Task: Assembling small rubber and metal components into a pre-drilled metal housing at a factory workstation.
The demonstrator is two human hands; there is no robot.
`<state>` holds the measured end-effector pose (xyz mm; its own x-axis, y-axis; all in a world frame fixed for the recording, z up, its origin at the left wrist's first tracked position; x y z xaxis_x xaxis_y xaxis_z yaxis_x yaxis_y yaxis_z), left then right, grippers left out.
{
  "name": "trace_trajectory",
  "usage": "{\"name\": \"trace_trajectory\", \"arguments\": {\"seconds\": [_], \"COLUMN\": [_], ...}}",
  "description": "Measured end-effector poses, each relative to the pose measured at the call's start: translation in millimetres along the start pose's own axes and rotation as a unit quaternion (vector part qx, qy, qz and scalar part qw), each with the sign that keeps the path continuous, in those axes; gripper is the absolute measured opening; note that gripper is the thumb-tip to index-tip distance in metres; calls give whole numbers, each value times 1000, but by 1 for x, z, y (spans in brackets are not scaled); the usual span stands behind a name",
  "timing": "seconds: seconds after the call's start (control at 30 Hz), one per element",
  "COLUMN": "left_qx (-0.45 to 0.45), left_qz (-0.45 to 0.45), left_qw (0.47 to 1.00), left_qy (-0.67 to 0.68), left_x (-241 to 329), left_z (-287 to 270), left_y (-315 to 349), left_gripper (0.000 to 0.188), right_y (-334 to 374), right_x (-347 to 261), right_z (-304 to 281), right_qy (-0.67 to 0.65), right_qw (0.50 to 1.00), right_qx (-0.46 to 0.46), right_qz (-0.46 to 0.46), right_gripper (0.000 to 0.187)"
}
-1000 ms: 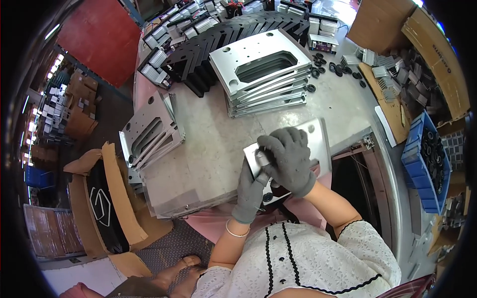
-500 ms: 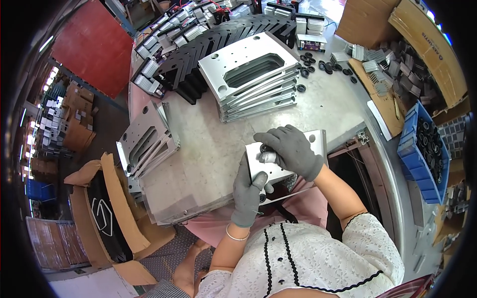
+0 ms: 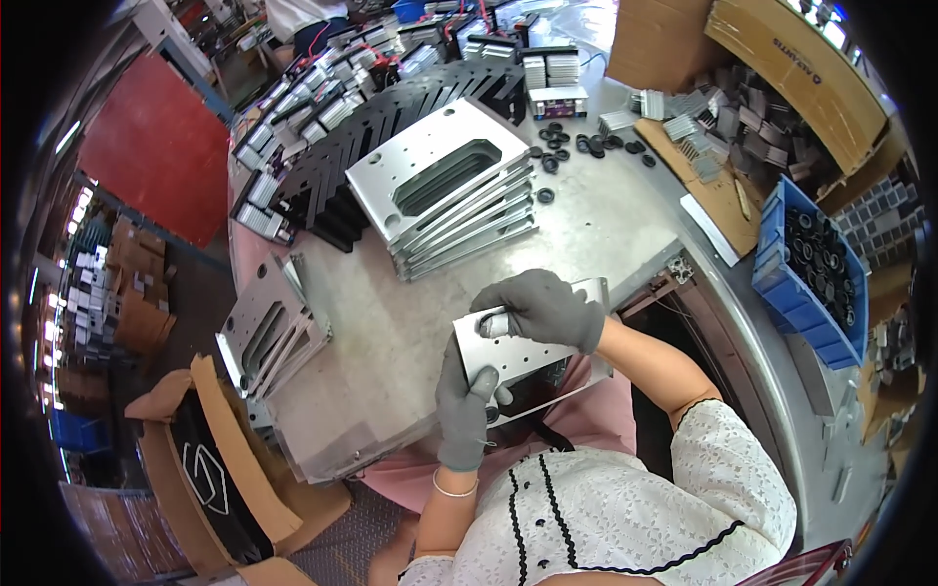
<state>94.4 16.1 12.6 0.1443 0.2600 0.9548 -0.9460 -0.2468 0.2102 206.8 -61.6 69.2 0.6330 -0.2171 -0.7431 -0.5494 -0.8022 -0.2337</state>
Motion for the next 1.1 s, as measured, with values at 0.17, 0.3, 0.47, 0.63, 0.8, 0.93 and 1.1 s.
{"name": "trace_trajectory", "arguments": {"seconds": [0.17,0.3,0.47,0.63,0.8,0.93,1.1], "left_qx": [58,92,99,100,104,99,113], "left_qz": [9,33,33,32,21,32,-25], "left_qw": [994,995,993,994,994,994,990], "left_qy": [95,28,53,27,32,47,87], "left_x": [4,17,13,14,9,9,-19], "left_z": [-5,0,-5,-9,-2,0,-25], "left_y": [-4,1,4,8,2,-5,6], "left_gripper": [57,57,54,56,61,58,42], "right_y": [29,1,21,82,85,78,66], "right_x": [65,106,93,27,9,10,-7], "right_z": [-114,-134,-126,-100,-79,-84,-70], "right_qy": [78,244,158,71,227,225,259], "right_qw": [924,926,932,925,899,896,900], "right_qx": [367,274,286,372,375,383,350], "right_qz": [75,90,155,15,14,15,22], "right_gripper": [20,11,14,20,23,25,22]}}
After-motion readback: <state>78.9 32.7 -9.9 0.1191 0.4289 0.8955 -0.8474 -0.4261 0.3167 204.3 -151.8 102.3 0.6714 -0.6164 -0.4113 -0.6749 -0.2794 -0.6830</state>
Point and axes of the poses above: each hand's wrist, its own y-axis away from the middle knuckle, its own z-axis out of the palm, x = y × z, the point moved 10 cm from there along -y, towards the middle knuckle, and after that the axes turned 4 degrees about -z, right-handed, at the moved point
